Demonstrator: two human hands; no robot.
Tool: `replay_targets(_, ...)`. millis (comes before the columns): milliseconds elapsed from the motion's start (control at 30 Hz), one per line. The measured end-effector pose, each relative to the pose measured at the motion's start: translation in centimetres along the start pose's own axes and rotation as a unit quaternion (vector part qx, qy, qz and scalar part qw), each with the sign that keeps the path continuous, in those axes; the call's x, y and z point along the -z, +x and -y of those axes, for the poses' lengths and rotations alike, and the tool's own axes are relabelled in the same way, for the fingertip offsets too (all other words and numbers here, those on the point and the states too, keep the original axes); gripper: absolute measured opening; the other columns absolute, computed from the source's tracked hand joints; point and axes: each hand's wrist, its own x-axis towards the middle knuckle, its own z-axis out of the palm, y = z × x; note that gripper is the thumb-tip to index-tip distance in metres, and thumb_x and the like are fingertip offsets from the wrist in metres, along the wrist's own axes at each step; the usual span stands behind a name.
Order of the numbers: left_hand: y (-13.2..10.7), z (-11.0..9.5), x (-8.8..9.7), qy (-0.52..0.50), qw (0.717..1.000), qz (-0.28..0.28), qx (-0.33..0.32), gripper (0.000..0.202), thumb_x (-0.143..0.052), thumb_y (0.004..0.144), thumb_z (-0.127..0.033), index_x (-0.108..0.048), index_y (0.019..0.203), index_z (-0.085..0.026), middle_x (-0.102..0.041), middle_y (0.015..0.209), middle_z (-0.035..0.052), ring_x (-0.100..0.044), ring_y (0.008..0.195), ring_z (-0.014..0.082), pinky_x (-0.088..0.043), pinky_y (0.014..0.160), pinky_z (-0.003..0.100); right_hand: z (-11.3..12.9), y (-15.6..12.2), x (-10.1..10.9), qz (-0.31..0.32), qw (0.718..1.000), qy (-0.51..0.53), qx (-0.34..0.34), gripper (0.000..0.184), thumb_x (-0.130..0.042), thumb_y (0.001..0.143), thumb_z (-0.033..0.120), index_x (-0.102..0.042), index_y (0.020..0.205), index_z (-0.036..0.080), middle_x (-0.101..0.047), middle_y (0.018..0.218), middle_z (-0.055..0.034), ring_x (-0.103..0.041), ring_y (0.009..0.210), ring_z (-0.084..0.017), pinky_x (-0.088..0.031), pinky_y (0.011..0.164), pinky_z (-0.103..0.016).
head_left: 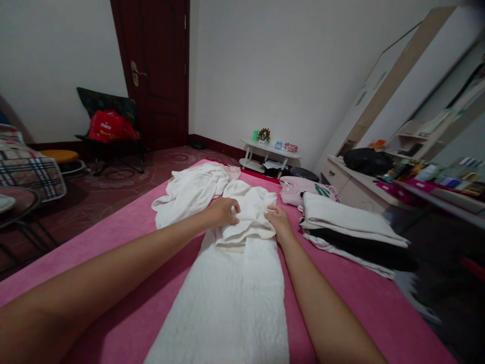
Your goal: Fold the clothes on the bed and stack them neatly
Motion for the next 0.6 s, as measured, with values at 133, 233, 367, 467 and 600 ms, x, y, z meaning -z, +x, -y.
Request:
replay_targets(133,-0.9,0.9,-1.0,0.051,0.997,-0.042,-0.043,0.034,-0.065,0.069,-0.020,-0.065,0.103,-0.021,-0.065,0.077,0.0011,-0.062,0.074,0.0174,-0.045,0.067,0.025,0.9,-0.5,-0.4,-0.003,0.995,-0.064,0.077,0.050,-0.057,0.062,0.023,-0.062,0.112,0.017,-0.064,0.077,0.0008,-0.059,0.064,-0.014,-0.047,0.058,-0.023)
replay_targets(233,-1.7,1.1,-1.4,0.083,0.980,-0.097,-0.155,0.048,-0.062,0.067,-0.010,-0.062,0.113,-0.023,-0.061,0.111,0.0070,-0.059,0.101,0.0218,-0.046,0.087,0.030,1.7,-1.1,-0.9,0.062,0.968,-0.201,0.135,0.031,-0.052,0.072,0.020,-0.071,0.097,0.019,-0.068,0.092,-0.0038,-0.062,0.082,-0.017,-0.051,0.077,-0.030)
replay_targets(367,-2.5,0.8,-1.4,0.087,0.942,-0.084,-0.314,0.046,-0.055,0.072,-0.003,-0.063,0.113,-0.023,-0.055,0.124,0.0082,-0.052,0.114,0.0214,-0.041,0.098,0.032,2.5,-2.6,-1.6,0.059,0.888,-0.418,0.184,0.032,-0.053,0.077,0.014,-0.072,0.100,0.026,-0.050,0.135,-0.0059,-0.055,0.112,-0.023,-0.047,0.094,-0.038)
replay_targets(467,-3.0,1.0,-0.7,0.126,0.927,-0.043,-0.351,0.037,-0.051,0.082,-0.007,-0.065,0.113,-0.021,-0.063,0.109,0.0093,-0.058,0.101,0.0195,-0.043,0.092,0.031,2.9,-3.5,-1.7,0.038,0.844,-0.466,0.261,0.045,-0.051,0.075,0.005,-0.068,0.110,0.028,-0.024,0.154,-0.0018,-0.038,0.131,-0.026,-0.043,0.102,-0.042)
replay_targets(600,-4.2,2.5,1.0,0.179,0.906,0.018,-0.383,0.039,-0.047,0.087,-0.008,-0.059,0.123,-0.019,-0.066,0.106,0.0122,-0.060,0.100,0.0207,-0.043,0.093,0.032,3.3,-4.1,-0.2,0.151,0.803,-0.446,0.365,0.052,-0.042,0.076,-0.001,-0.064,0.116,0.023,-0.040,0.146,-0.0057,-0.035,0.134,-0.021,-0.037,0.108,-0.042)
